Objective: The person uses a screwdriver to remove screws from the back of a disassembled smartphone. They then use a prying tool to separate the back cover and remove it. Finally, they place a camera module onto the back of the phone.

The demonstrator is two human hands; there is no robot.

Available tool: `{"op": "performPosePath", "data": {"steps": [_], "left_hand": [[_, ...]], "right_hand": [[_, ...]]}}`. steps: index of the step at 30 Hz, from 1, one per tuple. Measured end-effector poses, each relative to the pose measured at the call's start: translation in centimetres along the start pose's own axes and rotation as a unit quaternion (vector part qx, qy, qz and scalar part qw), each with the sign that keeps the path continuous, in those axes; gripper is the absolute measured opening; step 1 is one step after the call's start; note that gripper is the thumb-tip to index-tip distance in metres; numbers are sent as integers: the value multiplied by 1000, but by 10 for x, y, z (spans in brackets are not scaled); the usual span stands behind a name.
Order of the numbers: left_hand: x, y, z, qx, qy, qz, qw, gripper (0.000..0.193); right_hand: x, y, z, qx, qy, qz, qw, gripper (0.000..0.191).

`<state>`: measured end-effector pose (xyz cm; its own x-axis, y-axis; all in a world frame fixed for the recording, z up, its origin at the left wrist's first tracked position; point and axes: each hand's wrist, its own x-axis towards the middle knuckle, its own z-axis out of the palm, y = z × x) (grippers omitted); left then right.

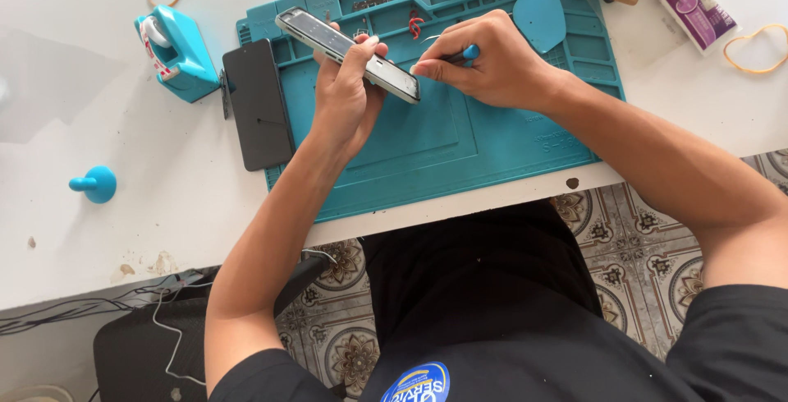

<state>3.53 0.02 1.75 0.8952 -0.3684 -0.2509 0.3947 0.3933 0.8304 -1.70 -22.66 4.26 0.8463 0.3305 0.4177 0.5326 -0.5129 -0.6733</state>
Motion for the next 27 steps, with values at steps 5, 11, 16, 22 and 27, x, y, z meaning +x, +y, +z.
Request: {"op": "performPosePath", "data": {"steps": [5,11,16,22,27], "left_hand": [[1,0,1,9,-8,4,1000,79],[1,3,6,31,-5,9,999,95],[0,-2,5,87,-20,5,996,102],[0,-14,0,132,-67,23,989,89],[-4,-14,4,125,-73,34,989,70]], "right_hand": [[1,2,-2,13,20,-36,999,19],[1,2,-2,5,15,-23,1000,22],[2,2,-4,3,14,-18,1000,25],[2,4,-6,-4,12,-14,1000,27],[1,6,-6,-1,9,1,1000,26]]}}
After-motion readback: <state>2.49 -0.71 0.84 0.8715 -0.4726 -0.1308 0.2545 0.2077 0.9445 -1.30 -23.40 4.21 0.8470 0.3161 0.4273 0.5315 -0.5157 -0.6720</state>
